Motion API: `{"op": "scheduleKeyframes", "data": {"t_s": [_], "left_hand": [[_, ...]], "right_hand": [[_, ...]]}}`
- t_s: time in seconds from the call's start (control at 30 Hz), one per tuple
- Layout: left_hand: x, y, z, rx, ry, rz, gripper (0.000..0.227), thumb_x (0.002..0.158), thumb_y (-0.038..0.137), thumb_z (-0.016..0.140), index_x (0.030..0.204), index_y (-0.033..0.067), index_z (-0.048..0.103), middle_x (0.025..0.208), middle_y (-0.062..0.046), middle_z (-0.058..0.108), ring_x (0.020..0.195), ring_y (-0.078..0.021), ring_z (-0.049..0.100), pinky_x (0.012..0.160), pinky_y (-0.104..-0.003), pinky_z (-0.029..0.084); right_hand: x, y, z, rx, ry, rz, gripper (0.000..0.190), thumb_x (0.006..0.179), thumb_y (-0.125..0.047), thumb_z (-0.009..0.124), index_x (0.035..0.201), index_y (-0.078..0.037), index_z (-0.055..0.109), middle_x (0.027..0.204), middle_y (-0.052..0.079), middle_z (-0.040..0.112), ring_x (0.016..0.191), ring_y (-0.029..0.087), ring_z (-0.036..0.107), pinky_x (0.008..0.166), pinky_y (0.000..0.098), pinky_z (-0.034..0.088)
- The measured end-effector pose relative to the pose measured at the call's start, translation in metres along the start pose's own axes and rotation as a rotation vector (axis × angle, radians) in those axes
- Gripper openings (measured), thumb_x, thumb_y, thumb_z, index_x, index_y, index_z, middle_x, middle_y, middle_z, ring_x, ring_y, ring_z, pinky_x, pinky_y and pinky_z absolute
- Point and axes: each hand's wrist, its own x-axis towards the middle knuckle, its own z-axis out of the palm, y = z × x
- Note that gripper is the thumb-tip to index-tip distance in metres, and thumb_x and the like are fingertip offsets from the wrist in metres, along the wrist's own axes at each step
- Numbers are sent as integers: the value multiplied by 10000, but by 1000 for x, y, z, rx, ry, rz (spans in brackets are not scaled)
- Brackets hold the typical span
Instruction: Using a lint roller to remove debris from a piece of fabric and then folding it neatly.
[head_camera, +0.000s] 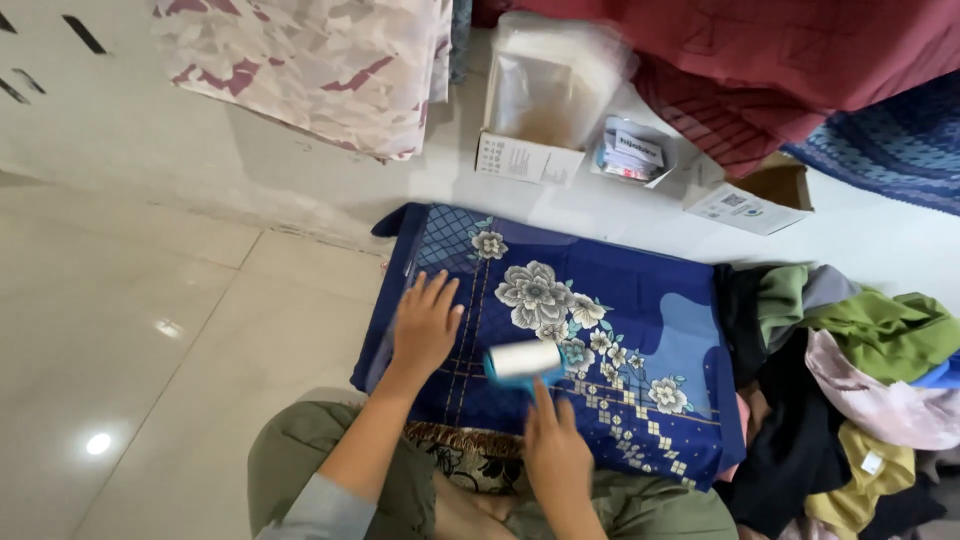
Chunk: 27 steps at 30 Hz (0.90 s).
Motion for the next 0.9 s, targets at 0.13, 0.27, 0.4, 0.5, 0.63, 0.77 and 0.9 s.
{"op": "scheduleKeyframes", "data": {"t_s": [0.13,0.27,0.4,0.5,0.63,0.77,0.9], "left_hand": [[-9,-8,34,48,-80,25,499,1021,381,537,1452,134,590,1492,-131,567,1399,-422,472,1130,-576,358],[-13,-15,45,69,-147,-20,553,1018,485,519,1491,199,550,1536,-56,531,1433,-384,442,1175,-570,300],[-4,-10,28,73,-287,-56,577,1030,518,451,1521,218,503,1578,-38,477,1471,-361,389,1201,-562,266],[-2,-7,21,31,-451,-121,597,1046,523,403,1560,221,433,1624,-35,405,1505,-362,318,1228,-563,197],[-3,-9,28,96,-467,-103,636,1022,510,364,1561,173,371,1646,-1,328,1532,-314,218,1220,-500,162],[-1,-9,26,122,-492,-103,649,1029,522,338,1577,174,342,1663,4,297,1544,-301,186,1233,-492,132],[-3,-9,26,102,-471,-84,650,1032,527,338,1567,157,367,1668,-5,293,1543,-307,197,1225,-493,145]], "right_hand": [[97,-27,47,63,45,12,423,992,-212,592,1411,-161,565,1060,169,652,563,314,737,397,420,587],[196,-41,129,117,-14,71,461,1011,-194,544,1462,-115,490,1210,226,598,715,392,758,509,507,623],[212,-40,133,180,-74,99,442,1046,-200,527,1472,-88,502,1117,211,616,704,387,753,494,474,620],[158,-31,91,226,-76,45,464,1032,-182,534,1481,-73,484,1075,233,634,721,421,751,483,456,633],[29,-17,12,260,-71,113,589,926,-157,630,1486,-238,467,1068,195,692,524,319,698,418,416,588],[-127,68,98,409,-146,87,664,839,-94,698,1477,-145,521,686,20,593,476,140,502,496,268,494],[-93,80,86,402,-62,213,576,874,-148,657,1435,-228,554,631,9,644,414,98,531,375,204,498]]}}
